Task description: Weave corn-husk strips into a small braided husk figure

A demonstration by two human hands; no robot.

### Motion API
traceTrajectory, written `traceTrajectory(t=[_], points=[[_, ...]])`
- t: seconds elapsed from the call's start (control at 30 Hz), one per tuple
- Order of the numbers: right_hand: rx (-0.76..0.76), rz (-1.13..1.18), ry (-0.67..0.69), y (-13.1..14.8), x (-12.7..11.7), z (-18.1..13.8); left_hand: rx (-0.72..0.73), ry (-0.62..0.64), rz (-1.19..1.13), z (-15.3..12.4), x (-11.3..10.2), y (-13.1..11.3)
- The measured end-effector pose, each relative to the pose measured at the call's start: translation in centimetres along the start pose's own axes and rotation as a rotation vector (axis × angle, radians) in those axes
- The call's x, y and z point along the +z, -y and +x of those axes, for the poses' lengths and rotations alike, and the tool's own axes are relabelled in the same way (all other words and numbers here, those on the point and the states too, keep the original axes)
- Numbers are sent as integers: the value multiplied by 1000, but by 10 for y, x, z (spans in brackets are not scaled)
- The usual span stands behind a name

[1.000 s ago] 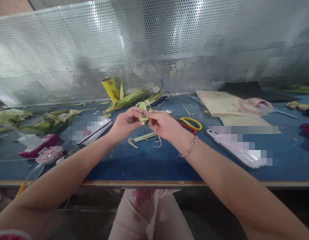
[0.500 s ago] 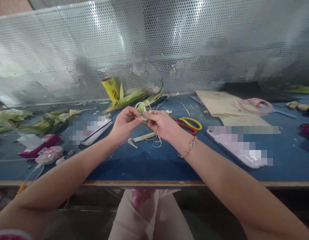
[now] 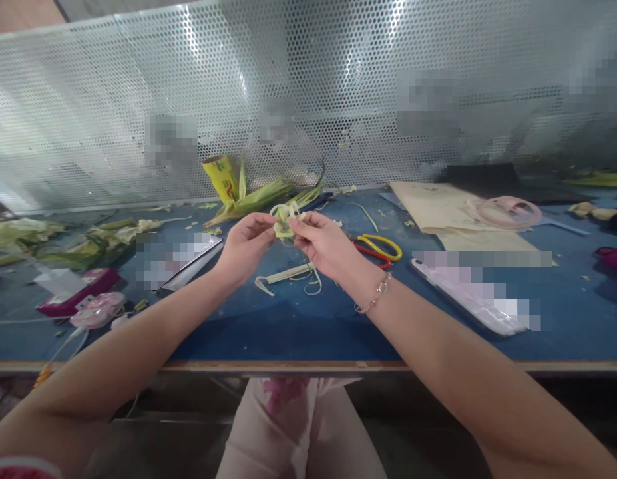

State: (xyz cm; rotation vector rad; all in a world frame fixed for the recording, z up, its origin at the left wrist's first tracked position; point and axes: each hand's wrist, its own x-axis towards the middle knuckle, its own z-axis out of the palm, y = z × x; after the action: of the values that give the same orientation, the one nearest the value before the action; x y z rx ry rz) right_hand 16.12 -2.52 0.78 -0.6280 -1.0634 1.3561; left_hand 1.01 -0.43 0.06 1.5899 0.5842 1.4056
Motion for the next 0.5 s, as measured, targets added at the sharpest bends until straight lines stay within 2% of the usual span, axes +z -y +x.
traceTrajectory(t=[0.23,0.5], points=[[19,-15,22,3,4,-5,30,-21,96,-3,3,-1],[-66,-57,5,1,7,-6,41,-85,87,-7,10,-3]])
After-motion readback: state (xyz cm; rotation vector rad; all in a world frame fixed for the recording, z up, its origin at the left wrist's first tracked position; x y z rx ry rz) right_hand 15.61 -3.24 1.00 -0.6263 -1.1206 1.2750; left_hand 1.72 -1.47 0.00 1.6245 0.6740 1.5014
